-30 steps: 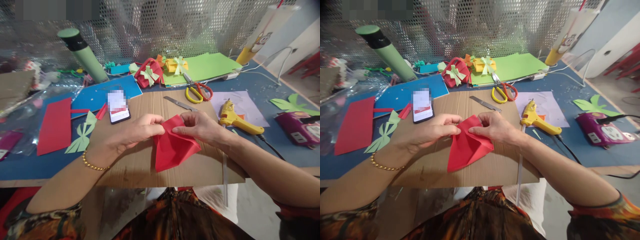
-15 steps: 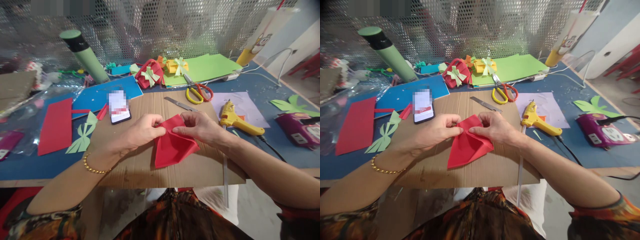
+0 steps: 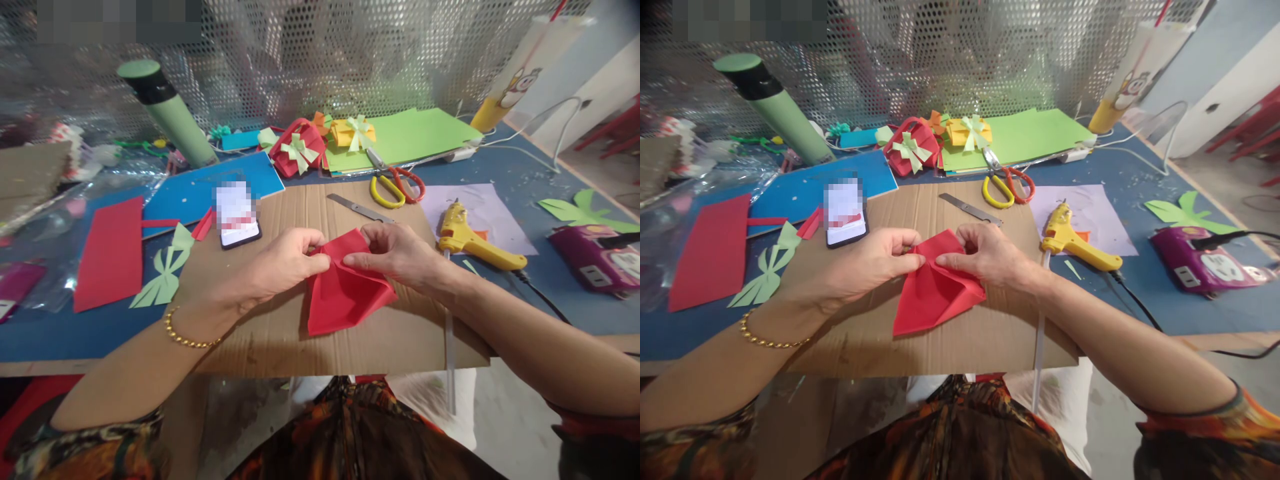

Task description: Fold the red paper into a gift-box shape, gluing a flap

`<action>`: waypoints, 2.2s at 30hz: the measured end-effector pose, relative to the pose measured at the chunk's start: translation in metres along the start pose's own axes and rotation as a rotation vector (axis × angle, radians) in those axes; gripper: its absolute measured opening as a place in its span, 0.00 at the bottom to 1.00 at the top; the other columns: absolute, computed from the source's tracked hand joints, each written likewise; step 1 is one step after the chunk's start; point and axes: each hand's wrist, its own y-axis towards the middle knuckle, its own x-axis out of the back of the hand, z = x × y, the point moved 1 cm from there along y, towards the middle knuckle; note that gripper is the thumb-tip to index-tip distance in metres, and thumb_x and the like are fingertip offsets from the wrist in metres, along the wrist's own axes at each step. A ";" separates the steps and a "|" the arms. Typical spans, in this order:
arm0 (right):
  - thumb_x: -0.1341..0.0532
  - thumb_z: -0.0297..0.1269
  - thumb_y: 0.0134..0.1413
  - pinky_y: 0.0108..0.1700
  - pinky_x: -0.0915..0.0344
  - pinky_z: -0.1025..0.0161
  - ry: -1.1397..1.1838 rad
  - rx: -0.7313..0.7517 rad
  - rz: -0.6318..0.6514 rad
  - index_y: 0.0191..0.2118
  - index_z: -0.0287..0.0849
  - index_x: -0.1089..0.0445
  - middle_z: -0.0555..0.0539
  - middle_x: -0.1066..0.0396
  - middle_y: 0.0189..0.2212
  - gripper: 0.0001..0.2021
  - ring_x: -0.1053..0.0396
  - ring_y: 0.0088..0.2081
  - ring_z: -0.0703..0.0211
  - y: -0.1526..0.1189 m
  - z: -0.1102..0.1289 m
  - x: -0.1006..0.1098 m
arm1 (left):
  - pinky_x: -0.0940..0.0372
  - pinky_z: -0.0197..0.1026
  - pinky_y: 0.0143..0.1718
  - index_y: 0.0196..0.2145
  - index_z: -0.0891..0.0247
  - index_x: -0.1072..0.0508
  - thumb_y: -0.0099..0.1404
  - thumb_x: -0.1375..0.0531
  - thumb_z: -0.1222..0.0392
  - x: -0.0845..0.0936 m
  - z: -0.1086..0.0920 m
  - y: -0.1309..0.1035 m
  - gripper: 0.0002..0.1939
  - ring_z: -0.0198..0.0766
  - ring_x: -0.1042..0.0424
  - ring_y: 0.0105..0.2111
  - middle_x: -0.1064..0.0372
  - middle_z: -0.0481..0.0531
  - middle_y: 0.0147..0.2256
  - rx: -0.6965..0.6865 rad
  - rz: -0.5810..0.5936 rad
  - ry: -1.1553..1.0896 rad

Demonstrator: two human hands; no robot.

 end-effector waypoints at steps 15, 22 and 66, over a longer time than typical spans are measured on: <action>0.26 0.55 0.45 0.27 0.34 0.63 -0.040 0.004 -0.020 0.29 0.44 0.31 0.47 0.24 0.28 0.22 0.27 0.29 0.58 0.001 -0.001 0.001 | 0.37 0.37 0.29 0.33 0.64 0.25 0.55 0.39 0.60 -0.002 0.000 0.000 0.08 0.38 0.27 0.31 0.24 0.51 0.33 0.003 0.007 -0.050; 0.26 0.56 0.43 0.26 0.36 0.63 -0.040 -0.005 -0.002 0.29 0.44 0.31 0.48 0.27 0.27 0.22 0.29 0.29 0.59 0.002 -0.003 0.002 | 0.38 0.36 0.29 0.34 0.65 0.25 0.57 0.38 0.61 -0.002 0.001 0.000 0.06 0.35 0.28 0.30 0.25 0.49 0.31 0.026 0.020 -0.086; 0.26 0.56 0.44 0.24 0.42 0.65 -0.102 0.012 -0.002 0.28 0.43 0.32 0.49 0.28 0.25 0.22 0.34 0.26 0.63 0.002 -0.003 -0.002 | 0.43 0.37 0.29 0.28 0.62 0.33 0.66 0.37 0.53 -0.004 0.003 0.004 0.14 0.32 0.37 0.27 0.34 0.45 0.27 -0.023 0.007 -0.083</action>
